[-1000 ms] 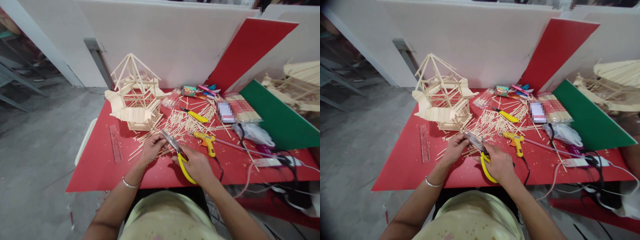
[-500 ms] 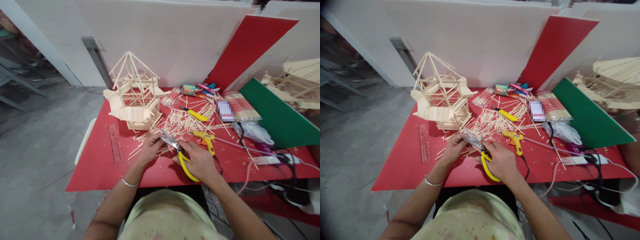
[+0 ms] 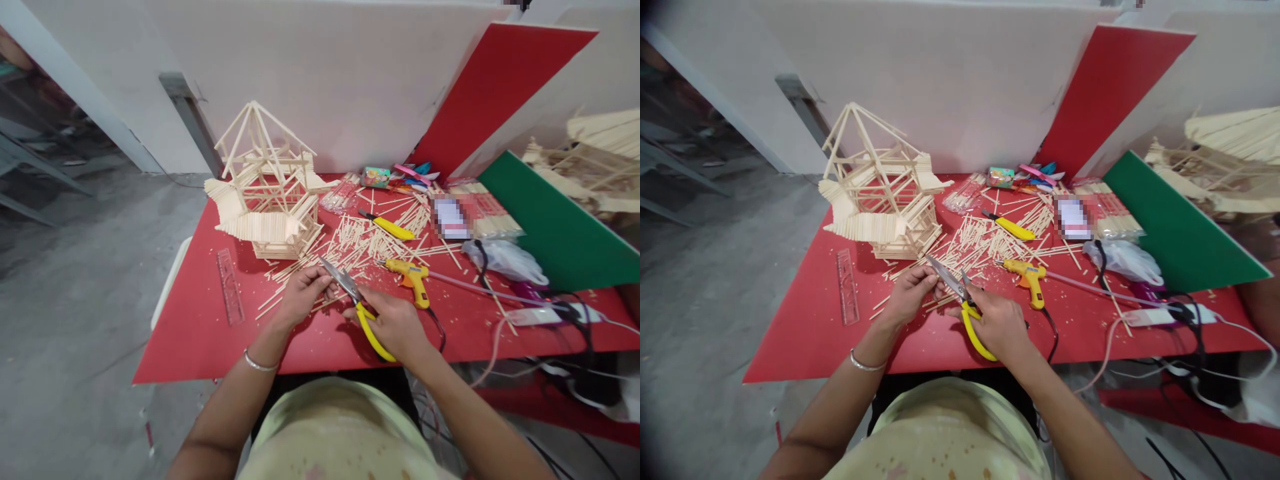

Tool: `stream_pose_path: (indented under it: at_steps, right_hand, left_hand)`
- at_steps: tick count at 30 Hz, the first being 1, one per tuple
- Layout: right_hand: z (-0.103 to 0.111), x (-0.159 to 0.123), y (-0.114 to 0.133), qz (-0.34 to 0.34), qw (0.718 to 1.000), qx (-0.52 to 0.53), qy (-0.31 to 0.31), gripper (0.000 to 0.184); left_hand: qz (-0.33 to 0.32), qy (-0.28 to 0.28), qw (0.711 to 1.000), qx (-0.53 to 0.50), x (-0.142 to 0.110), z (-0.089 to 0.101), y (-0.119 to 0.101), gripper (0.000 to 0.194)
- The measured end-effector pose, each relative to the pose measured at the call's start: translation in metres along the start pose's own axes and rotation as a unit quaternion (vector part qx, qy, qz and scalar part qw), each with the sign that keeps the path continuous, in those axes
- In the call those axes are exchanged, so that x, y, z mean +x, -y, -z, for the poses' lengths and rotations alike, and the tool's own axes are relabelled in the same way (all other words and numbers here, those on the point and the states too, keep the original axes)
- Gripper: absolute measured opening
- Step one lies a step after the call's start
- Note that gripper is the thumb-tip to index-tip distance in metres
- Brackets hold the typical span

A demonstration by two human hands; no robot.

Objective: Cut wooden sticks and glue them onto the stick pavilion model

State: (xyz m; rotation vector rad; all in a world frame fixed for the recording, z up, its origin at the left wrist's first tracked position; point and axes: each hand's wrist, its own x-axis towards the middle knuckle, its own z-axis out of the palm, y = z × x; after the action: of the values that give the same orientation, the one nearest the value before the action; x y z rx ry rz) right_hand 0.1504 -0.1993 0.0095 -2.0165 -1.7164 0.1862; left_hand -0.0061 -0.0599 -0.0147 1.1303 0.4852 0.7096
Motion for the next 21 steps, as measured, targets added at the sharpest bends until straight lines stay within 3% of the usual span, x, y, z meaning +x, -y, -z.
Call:
stream_pose_path:
  at_steps: [8,12,15,17,21]
  right_hand:
    - [0.004,0.017,0.012,-0.097,0.98,0.14,-0.105,0.046]
    - [-0.005,0.034,0.028,-0.142,0.934,0.295,-0.144,0.051]
    - [-0.017,0.048,0.033,-0.162,0.882,0.421,-0.132,0.054]
    - [-0.024,0.054,0.033,-0.161,0.864,0.463,-0.118,0.055]
    - [-0.033,0.057,0.025,-0.163,0.874,0.444,-0.113,0.057]
  left_hand:
    - [0.041,-0.053,0.994,-0.088,0.001,0.001,0.002,0.028]
    - [0.058,-0.059,0.993,-0.086,0.0,0.001,0.006,0.029]
    - [0.045,-0.051,0.996,-0.05,-0.001,-0.002,0.004,0.027]
    - [0.018,-0.061,0.998,-0.009,-0.002,-0.003,0.002,0.024]
    - [-0.001,-0.079,0.996,0.031,-0.002,-0.005,0.001,0.024]
